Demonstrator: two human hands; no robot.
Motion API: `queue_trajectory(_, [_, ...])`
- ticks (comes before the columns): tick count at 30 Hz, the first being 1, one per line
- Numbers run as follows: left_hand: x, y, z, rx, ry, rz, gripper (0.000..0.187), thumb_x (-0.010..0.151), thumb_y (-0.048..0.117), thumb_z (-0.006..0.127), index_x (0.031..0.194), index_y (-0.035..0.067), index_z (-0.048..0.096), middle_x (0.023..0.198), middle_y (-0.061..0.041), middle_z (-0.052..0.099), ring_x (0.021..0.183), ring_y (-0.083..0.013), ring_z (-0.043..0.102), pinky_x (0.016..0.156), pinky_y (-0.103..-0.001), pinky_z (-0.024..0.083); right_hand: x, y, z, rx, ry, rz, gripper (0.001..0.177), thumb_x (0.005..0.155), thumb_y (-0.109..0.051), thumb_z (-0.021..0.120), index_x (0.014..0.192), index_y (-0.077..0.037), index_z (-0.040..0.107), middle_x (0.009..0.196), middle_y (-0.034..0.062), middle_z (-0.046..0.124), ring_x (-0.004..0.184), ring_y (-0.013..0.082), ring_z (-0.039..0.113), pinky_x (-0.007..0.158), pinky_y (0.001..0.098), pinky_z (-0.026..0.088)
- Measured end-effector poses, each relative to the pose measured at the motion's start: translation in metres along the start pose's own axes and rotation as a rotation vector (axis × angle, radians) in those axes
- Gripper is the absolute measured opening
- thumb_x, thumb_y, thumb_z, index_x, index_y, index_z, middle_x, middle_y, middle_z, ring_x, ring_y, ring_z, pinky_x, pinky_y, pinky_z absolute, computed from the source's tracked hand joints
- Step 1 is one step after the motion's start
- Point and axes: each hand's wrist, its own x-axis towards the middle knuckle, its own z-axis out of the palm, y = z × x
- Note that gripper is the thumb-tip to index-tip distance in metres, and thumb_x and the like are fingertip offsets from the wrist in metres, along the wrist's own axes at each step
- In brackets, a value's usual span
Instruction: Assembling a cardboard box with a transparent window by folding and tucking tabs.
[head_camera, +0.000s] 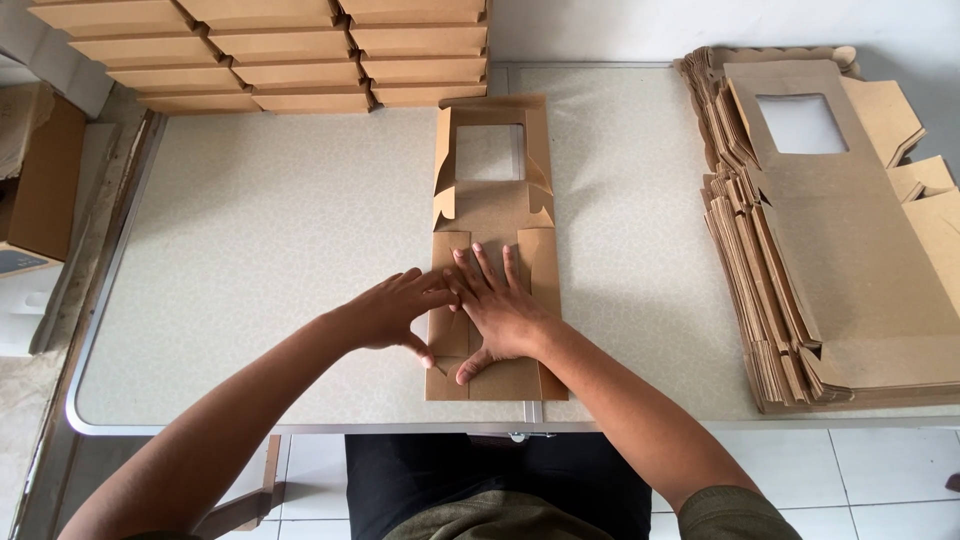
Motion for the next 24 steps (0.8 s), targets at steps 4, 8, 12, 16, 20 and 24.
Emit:
queue_trajectory(4, [-0.008, 0.007, -0.008, -0.02, -0.009, -0.011, 0.089, 0.064, 0.056, 0.083, 0.139, 0.02, 0.052, 0.142, -0.016, 0.049, 0.118, -0.0352, 0.056, 0.101, -0.044, 0.047, 0.001, 0.003, 0.001, 0.043, 0.001, 0.008, 0.15, 0.051, -0.1, 0.053, 0.162, -0.007, 0.015, 0.169, 0.0212, 0.008, 0.155, 0.0448, -0.003, 0.121, 0.0688, -0.006])
queue_trajectory(8, [-0.01, 0.013, -0.014, -0.118, 0.016, -0.037, 0.091, 0.066, 0.051, 0.086, 0.145, 0.022, 0.05, 0.148, -0.015, 0.048, 0.12, -0.0345, 0.057, 0.102, -0.044, 0.046, 0.007, 0.02, 0.018, 0.225, 0.048, 0.011, 0.149, 0.047, -0.102, 0.051, 0.163, -0.015, 0.018, 0.17, 0.0162, 0.012, 0.156, 0.039, 0.004, 0.122, 0.0654, -0.005])
queue_trajectory(12, [0.0, -0.012, 0.002, -0.307, 0.018, -0.085, 0.088, 0.069, 0.046, 0.09, 0.144, 0.021, 0.052, 0.125, -0.009, 0.06, 0.113, -0.0301, 0.056, 0.101, -0.044, 0.045, -0.002, 0.032, -0.011, 0.702, 0.336, -0.003, 0.087, 0.082, -0.066, 0.072, 0.147, -0.012, 0.051, 0.156, 0.0184, 0.044, 0.141, 0.0369, 0.046, 0.117, 0.0581, 0.037])
queue_trajectory(16, [0.001, -0.027, 0.006, -0.498, 0.03, -0.129, 0.087, 0.072, 0.042, 0.09, 0.146, 0.022, 0.049, 0.116, -0.007, 0.061, 0.109, -0.0282, 0.055, 0.1, -0.044, 0.046, 0.006, 0.081, 0.006, 0.799, 0.669, -0.08, 0.045, 0.094, -0.038, 0.072, 0.128, -0.009, 0.067, 0.134, 0.0152, 0.064, 0.125, 0.0354, 0.062, 0.102, 0.0509, 0.052])
queue_trajectory(20, [0.009, -0.042, 0.016, -0.649, 0.059, -0.172, 0.074, 0.078, 0.036, 0.088, 0.143, 0.021, 0.054, 0.106, -0.003, 0.061, 0.1, -0.022, 0.052, 0.095, -0.04, 0.046, 0.008, 0.124, 0.021, 0.74, 0.832, 0.05, 0.029, 0.097, -0.031, 0.072, 0.119, -0.013, 0.071, 0.121, 0.0038, 0.07, 0.112, 0.0239, 0.068, 0.095, 0.039, 0.056])
queue_trajectory(24, [0.012, -0.042, 0.01, -0.814, 0.146, -0.182, 0.054, 0.081, 0.027, 0.086, 0.13, 0.014, 0.066, 0.091, -0.002, 0.062, 0.086, -0.0176, 0.051, 0.081, -0.035, 0.046, 0.006, 0.141, 0.037, 0.709, 0.965, 0.149, 0.015, 0.097, -0.022, 0.073, 0.109, -0.011, 0.074, 0.11, 0.0057, 0.072, 0.104, 0.0267, 0.07, 0.088, 0.0382, 0.058])
